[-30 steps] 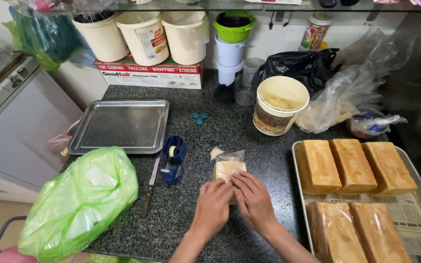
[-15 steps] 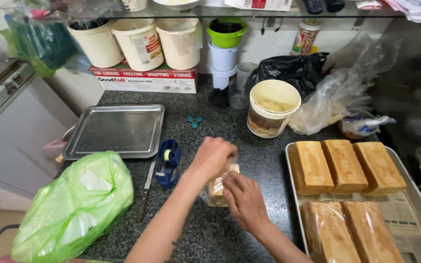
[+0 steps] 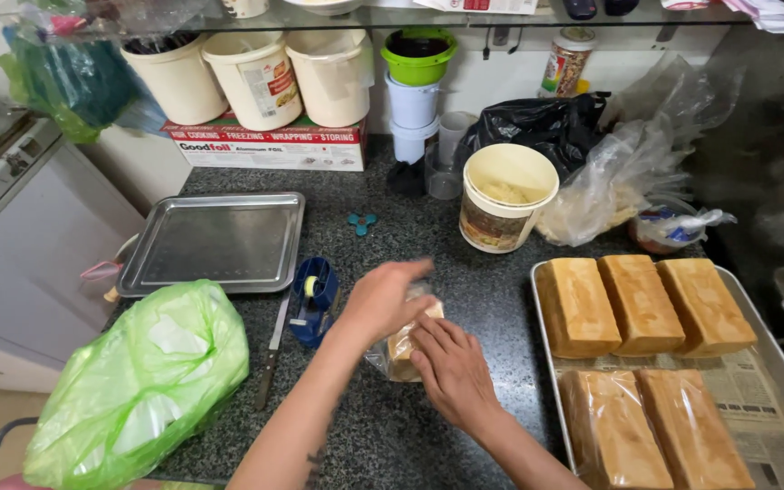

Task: The person places individual loaves of bread into plastic bags and seals each bag with tape.

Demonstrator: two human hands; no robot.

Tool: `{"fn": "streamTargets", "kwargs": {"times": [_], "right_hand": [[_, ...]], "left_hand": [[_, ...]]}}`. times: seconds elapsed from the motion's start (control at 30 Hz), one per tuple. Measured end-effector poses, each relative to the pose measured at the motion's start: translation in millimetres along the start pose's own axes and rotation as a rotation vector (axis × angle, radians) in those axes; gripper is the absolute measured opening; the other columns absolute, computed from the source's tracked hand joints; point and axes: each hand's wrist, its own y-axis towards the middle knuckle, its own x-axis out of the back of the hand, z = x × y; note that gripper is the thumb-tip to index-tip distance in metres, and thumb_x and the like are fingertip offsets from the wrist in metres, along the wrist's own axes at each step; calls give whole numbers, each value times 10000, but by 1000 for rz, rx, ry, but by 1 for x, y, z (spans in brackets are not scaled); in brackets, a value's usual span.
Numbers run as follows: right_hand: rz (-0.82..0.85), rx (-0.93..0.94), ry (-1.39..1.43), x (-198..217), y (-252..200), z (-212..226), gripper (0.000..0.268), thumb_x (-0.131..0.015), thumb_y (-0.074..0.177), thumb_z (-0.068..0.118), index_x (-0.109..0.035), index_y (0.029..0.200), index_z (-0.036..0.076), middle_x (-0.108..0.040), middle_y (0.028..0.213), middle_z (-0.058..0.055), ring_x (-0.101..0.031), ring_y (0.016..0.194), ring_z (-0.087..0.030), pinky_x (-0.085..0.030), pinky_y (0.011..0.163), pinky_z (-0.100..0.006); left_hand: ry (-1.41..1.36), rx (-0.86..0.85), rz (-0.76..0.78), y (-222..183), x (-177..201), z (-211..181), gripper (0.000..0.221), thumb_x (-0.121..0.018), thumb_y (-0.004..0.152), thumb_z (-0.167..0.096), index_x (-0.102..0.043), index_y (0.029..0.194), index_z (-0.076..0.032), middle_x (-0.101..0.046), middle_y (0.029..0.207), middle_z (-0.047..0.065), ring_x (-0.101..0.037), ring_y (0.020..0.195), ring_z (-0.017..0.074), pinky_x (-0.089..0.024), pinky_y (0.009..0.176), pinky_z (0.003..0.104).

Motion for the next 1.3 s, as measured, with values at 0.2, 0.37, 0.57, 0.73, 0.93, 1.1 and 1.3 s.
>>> {"fn": "streamTargets", "kwargs": {"times": [0.2, 0.37, 0.57, 0.73, 0.93, 1.1, 1.3], "right_hand": [[17, -35, 19, -2, 0, -2, 564, -457, 1275, 493, -727, 1638, 155, -611, 1883, -49, -557, 1627, -357, -499, 1124, -552], [49, -49, 51, 3, -1, 5, 613, -425, 1284, 517, -681, 1683, 129, -567, 1908, -57, -511, 1657, -350, -525, 1129, -569], [50, -42, 34, 2, 0, 3, 584, -463, 1285, 504, -680, 1673, 125, -620, 1847, -101, -502, 1675, -365, -526, 1110, -596], [22, -24, 3, -6, -3, 0, 587, -502, 1272, 496, -664, 1679, 104, -562, 1907, -74, -510, 1654, -362, -536, 1101, -576], [-13, 12, 8, -4, -6, 3, 580, -522, 1276, 474, -644, 1700, 99, -559, 1910, -101, -529, 1655, -373, -543, 1138, -571], [-3, 14, 5, -5, -5, 0, 596, -516, 1274, 482, -634, 1715, 99, -571, 1901, -113, -517, 1666, -373, -521, 1191, -579], [36, 29, -37, -1, 1, -3, 579, -639, 1205, 494, -663, 1625, 95, -611, 1859, -123, -538, 1631, -396, -524, 1128, -595]], "left_hand": [[217, -222, -249, 11, -10, 22, 220, -823, 1154, -324, -996, 1205, -198, -981, 1170, 39, -925, 1012, 295, -719, 960, 536], [-157, -145, -290, 0, -6, 24, 335, -792, 1157, -405, -993, 1202, -140, -993, 1205, 5, -935, 1077, 213, -703, 960, 439], [55, -97, -40, 13, -1, 17, 777, -955, 1022, -326, -698, 1747, -211, -717, 1776, 92, -694, 1577, 359, -559, 1281, 564], [215, -254, -160, 25, -9, 30, 176, -840, 1125, -257, -976, 1135, -145, -963, 1166, 58, -898, 1052, 326, -703, 906, 545], [3, -163, -237, 17, -12, 38, 210, -869, 1089, -331, -993, 1125, -166, -972, 1166, 4, -891, 1064, 265, -664, 948, 485], [-306, 30, -69, 7, 10, 14, 771, -1007, 953, -343, -733, 1648, -149, -841, 1637, 83, -806, 1499, 271, -621, 1308, 461], [-127, 94, 114, 10, -11, 31, 320, -851, 1124, -313, -954, 1416, -231, -923, 1501, 27, -866, 1384, 227, -651, 1208, 467]]}}
